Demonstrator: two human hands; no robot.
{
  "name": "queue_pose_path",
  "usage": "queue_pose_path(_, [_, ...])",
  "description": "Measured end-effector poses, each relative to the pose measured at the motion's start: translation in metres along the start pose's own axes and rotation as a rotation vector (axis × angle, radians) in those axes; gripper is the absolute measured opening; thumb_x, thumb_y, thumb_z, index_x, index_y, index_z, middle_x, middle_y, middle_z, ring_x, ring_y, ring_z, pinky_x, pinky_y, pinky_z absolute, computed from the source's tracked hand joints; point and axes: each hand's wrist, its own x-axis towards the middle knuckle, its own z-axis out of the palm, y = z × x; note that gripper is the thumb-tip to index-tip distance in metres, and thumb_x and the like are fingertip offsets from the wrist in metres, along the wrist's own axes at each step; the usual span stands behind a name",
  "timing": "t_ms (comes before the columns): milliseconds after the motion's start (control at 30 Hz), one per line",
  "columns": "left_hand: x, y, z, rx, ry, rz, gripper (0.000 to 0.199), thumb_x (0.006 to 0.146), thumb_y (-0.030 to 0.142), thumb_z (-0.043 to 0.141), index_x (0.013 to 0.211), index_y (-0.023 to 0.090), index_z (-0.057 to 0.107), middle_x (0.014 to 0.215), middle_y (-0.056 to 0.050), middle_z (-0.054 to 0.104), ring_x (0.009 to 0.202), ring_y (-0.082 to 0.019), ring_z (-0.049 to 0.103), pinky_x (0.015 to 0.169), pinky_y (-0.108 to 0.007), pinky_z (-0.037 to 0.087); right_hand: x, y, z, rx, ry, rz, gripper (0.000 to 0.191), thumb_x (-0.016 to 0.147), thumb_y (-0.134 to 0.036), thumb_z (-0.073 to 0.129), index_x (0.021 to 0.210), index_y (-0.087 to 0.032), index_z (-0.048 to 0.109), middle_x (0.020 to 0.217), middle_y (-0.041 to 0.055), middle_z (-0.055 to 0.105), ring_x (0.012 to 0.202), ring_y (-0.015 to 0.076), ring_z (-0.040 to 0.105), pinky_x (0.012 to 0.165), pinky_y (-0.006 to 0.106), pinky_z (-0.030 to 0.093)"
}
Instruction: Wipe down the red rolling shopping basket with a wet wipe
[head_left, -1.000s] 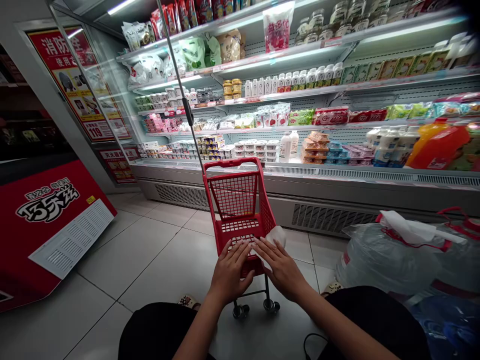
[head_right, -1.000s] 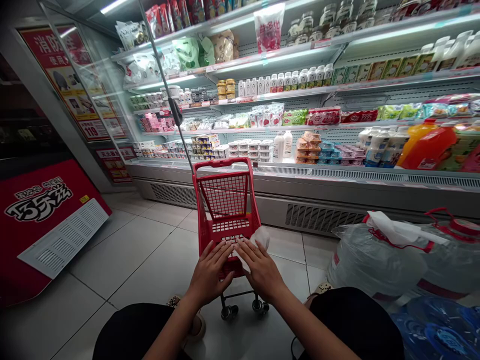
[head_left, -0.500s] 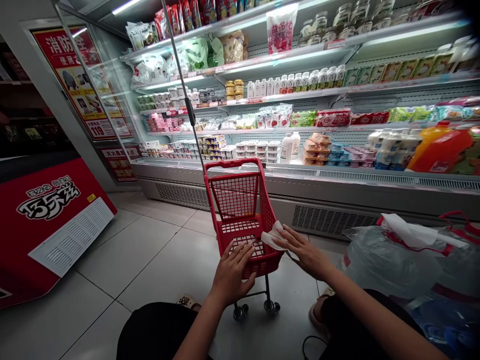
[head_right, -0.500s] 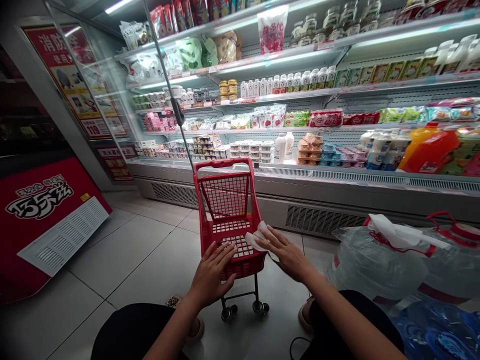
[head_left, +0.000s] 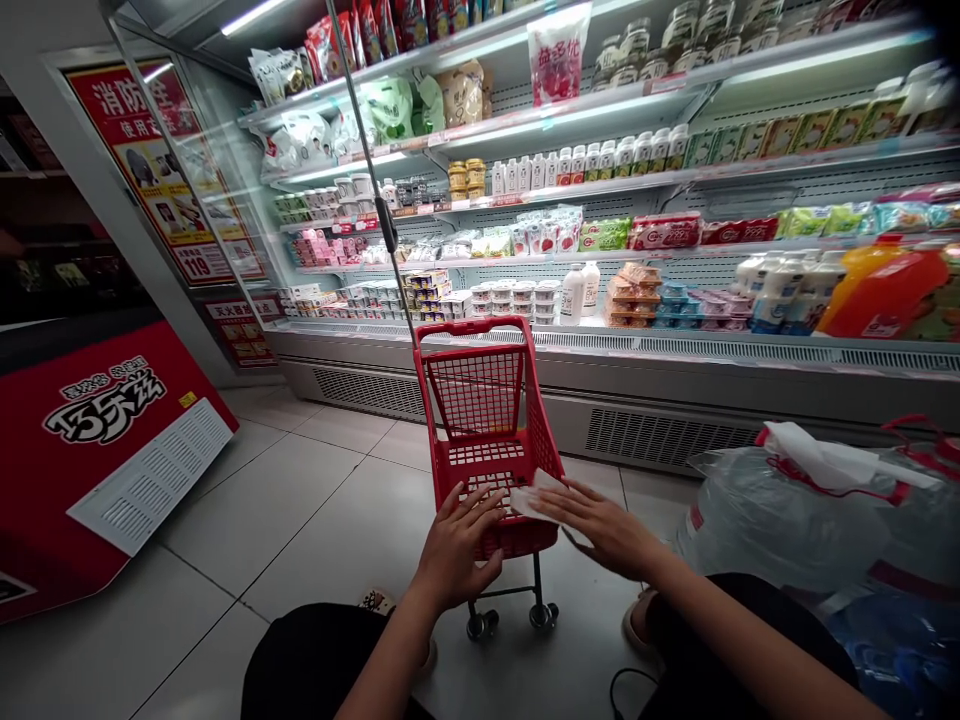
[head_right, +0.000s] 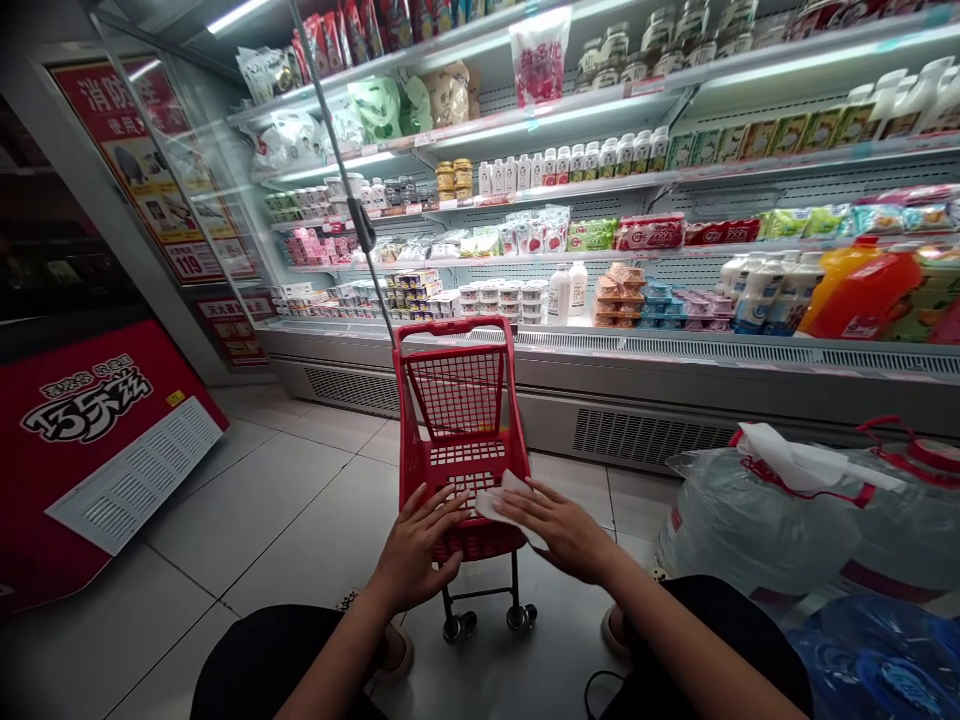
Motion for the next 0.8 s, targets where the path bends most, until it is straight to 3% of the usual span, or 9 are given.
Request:
queue_pose_path(167, [-0.003, -0.002, -0.005, -0.013, -0.041, 0.009, 0.053, 0.086, 0.026, 0.064, 0.139, 0.027, 0.061, 0.156, 0.0, 0.055, 0.151, -0.027, 0.044, 0.131, -0.056, 0.023, 0.006, 0.054, -0.011, -0.066, 0.048, 0.017, 0.075, 0.103, -0.018, 0.046, 0.168, -0.035, 0.012, 0.169, -0.0027, 0.034, 0.155, 0.0162, 0.034, 0.13, 0.047, 0.026])
queue_pose_path(333, [-0.013, -0.009, -0.007, -0.002, -0.033, 0.025, 0.053, 0.087, 0.025, 0.063, 0.139, 0.029, 0.062, 0.155, 0.001, 0.057, 0.151, -0.026, 0.044, 0.131, -0.056, 0.022, 0.014, 0.072, -0.028, -0.217, 0.283, 0.348, 0.075, 0.105, -0.02, 0.039, 0.169, -0.033, 0.001, 0.174, -0.0014, 0.016, 0.159, 0.0249, 0.025, 0.131, 0.054, 0.02])
queue_pose_path(400, [-0.017, -0.011, -0.008, 0.0, -0.027, 0.025, 0.052, 0.088, 0.025, 0.063, 0.139, 0.03, 0.062, 0.153, 0.001, 0.058, 0.151, -0.027, 0.044, 0.132, -0.057, 0.021, 0.019, 0.065, -0.032, -0.233, 0.295, 0.376, 0.079, 0.103, -0.017, 0.041, 0.169, -0.032, 0.001, 0.175, -0.0013, 0.011, 0.16, 0.027, 0.019, 0.132, 0.056, 0.014])
queue_pose_path(467, [-0.02, -0.014, -0.01, -0.005, -0.033, 0.014, 0.05, 0.088, 0.026, 0.063, 0.138, 0.03, 0.063, 0.152, 0.001, 0.06, 0.151, -0.027, 0.044, 0.132, -0.057, 0.02, 0.025, 0.054, -0.028, -0.188, 0.208, 0.278, 0.078, 0.103, -0.017, 0.043, 0.168, -0.036, 0.005, 0.174, -0.0029, 0.016, 0.16, 0.0253, 0.02, 0.132, 0.055, 0.013])
queue_pose_path(567, [-0.022, -0.016, -0.013, -0.016, -0.048, -0.008, 0.048, 0.088, 0.027, 0.065, 0.136, 0.031, 0.065, 0.149, 0.002, 0.062, 0.151, -0.027, 0.044, 0.132, -0.057, 0.02, 0.029, 0.031, -0.011, -0.031, 0.084, 0.157, 0.065, 0.108, -0.025, 0.041, 0.167, -0.039, 0.017, 0.171, -0.0043, 0.029, 0.158, 0.0208, 0.026, 0.131, 0.052, 0.021])
queue_pose_path(667, [-0.026, -0.022, -0.017, -0.017, -0.033, -0.004, 0.042, 0.091, 0.03, 0.064, 0.133, 0.033, 0.067, 0.146, 0.003, 0.065, 0.151, -0.026, 0.044, 0.132, -0.056, 0.019, 0.026, 0.003, 0.002, 0.112, 0.063, 0.145, 0.056, 0.11, -0.03, 0.039, 0.164, -0.038, 0.029, 0.167, -0.0026, 0.038, 0.157, 0.0199, 0.029, 0.13, 0.05, 0.025])
queue_pose_path(800, [-0.038, -0.033, -0.025, -0.018, -0.028, -0.01, 0.036, 0.093, 0.029, 0.061, 0.127, 0.035, 0.071, 0.143, 0.003, 0.067, 0.15, -0.027, 0.045, 0.132, -0.057, 0.012, 0.019, -0.031, -0.003, 0.223, 0.004, -0.001, 0.063, 0.105, -0.02, 0.046, 0.164, -0.036, 0.031, 0.164, -0.0028, 0.045, 0.156, 0.018, 0.032, 0.131, 0.048, 0.024])
